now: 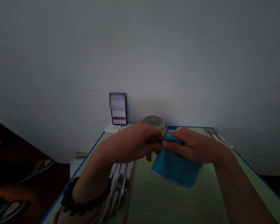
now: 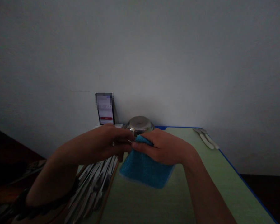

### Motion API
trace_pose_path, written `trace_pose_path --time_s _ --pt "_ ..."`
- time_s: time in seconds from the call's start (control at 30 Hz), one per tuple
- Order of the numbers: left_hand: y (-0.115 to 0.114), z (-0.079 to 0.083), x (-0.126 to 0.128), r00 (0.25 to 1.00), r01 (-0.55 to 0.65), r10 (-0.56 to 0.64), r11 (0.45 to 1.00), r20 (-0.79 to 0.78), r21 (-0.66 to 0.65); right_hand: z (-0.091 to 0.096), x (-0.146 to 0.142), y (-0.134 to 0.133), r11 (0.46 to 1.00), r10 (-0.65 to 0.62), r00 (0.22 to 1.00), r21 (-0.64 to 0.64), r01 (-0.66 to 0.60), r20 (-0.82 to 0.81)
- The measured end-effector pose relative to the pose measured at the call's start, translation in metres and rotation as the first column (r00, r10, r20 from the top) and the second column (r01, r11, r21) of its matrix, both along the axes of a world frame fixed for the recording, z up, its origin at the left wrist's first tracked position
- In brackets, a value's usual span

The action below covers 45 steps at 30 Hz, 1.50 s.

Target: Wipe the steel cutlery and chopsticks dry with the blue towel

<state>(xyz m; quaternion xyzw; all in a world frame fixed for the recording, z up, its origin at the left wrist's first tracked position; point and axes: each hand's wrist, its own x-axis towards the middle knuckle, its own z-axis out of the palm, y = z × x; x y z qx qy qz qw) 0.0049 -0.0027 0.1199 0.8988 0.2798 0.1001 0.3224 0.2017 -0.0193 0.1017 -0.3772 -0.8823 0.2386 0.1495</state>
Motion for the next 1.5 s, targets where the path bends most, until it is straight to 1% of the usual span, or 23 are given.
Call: trace_pose_path --time_s 0.07,0.23,0.33,0.5,0.63,0.7,0.8,0.9,1.07,1.17,1.27,1.37,1.5 --pt "0.002 0.0 -0.001 1.0 0.005 -0.005 1.0 0.001 -0.009 0.0 -0.001 0.0 1.0 0.002 1.0 0.011 -0.002 -0.011" --pt "0.011 -0.003 -0.011 0.998 0.008 0.002 0.987 0.065 -0.161 0.001 -0.003 0.0 1.0 -0.003 1.0 0.025 0.003 -0.004" --pt "0.016 -0.005 -0.018 0.996 -0.006 0.025 0.98 0.091 -0.2 0.001 0.0 0.001 0.999 -0.026 0.999 0.028 0.025 0.036" --pt "0.021 -0.011 -0.024 0.992 -0.003 0.034 0.968 0.119 -0.249 -0.001 0.007 0.003 0.999 -0.008 0.996 -0.045 0.012 0.084" --pt "0.026 -0.018 -0.03 0.988 -0.032 0.073 0.957 0.135 -0.287 -0.004 0.014 0.005 0.991 -0.055 0.989 -0.114 0.071 0.136" --pt "0.028 -0.021 -0.032 0.986 -0.042 0.089 0.951 0.141 -0.308 -0.006 0.017 0.005 0.988 -0.077 0.987 -0.122 0.094 0.143" --pt "0.029 -0.021 -0.03 0.987 -0.032 0.08 0.949 0.141 -0.314 -0.007 0.017 0.005 0.989 -0.084 0.986 -0.107 0.1 0.141" --pt "0.026 -0.018 -0.023 0.989 -0.017 0.059 0.954 0.134 -0.298 -0.005 0.011 0.004 0.993 -0.084 0.988 -0.077 0.094 0.13" --pt "0.018 -0.011 -0.008 0.996 0.017 0.01 0.958 0.092 -0.288 -0.001 -0.005 0.001 1.0 0.02 0.998 -0.009 -0.02 0.064" --pt "0.015 -0.008 -0.004 0.998 0.012 0.006 0.963 0.064 -0.269 0.0 -0.01 -0.001 1.0 0.018 0.998 0.016 -0.018 0.053" --pt "0.014 -0.006 -0.006 0.999 0.002 0.009 0.97 0.044 -0.244 -0.001 -0.01 -0.001 1.0 0.009 0.999 0.022 -0.01 0.049" --pt "0.017 -0.007 -0.013 0.999 -0.005 0.015 0.965 0.036 -0.263 -0.003 -0.007 0.002 1.0 0.02 0.999 0.002 -0.021 0.045" --pt "0.021 -0.011 -0.024 0.996 -0.017 0.043 0.955 0.082 -0.297 -0.006 0.003 0.005 0.997 -0.054 0.996 -0.058 0.058 0.072"
